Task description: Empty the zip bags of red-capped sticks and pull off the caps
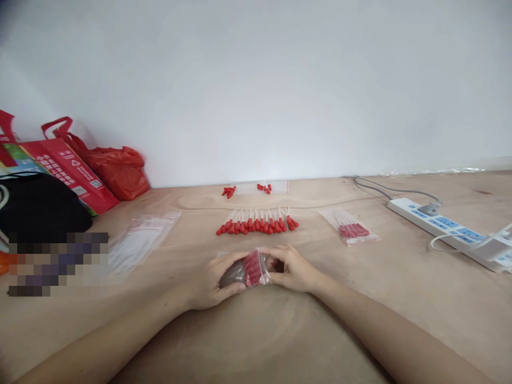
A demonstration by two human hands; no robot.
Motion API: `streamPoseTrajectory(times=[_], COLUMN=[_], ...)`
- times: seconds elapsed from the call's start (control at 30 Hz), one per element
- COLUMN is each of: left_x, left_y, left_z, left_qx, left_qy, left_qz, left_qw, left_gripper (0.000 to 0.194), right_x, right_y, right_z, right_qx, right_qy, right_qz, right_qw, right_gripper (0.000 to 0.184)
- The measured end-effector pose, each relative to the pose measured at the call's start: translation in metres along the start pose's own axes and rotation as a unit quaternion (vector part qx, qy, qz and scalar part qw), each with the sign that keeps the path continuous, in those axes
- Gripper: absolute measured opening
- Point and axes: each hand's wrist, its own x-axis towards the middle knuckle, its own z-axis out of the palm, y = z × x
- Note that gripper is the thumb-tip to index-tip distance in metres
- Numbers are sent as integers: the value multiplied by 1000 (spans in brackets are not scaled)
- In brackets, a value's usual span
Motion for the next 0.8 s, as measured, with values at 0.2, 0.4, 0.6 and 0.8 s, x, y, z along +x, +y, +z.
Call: streamPoseTrajectory(times=[0.2, 0.4, 0.6, 0.8], left_x=[2, 2, 2, 1], left_y=[-1, -1, -2, 0], left_z=[1, 3, 3, 2], left_qx=[-8, -9, -11, -18], left_qy=[0, 5, 6, -6], left_qz=[8, 28, 40, 27], left_qw=[1000, 1000, 999, 999], left_gripper=[50, 46, 47, 47], right_x=[4, 8, 10, 7], right_y=[-11, -17, -22, -17], right_z=[-1, -2, -5, 1], right_qx=[57, -31, -58, 96], right_qy=[-19, -30, -58, -91], right_qz=[56, 62, 87, 134], right_qw=[997, 997, 993, 982], right_gripper=[27, 29, 26, 26])
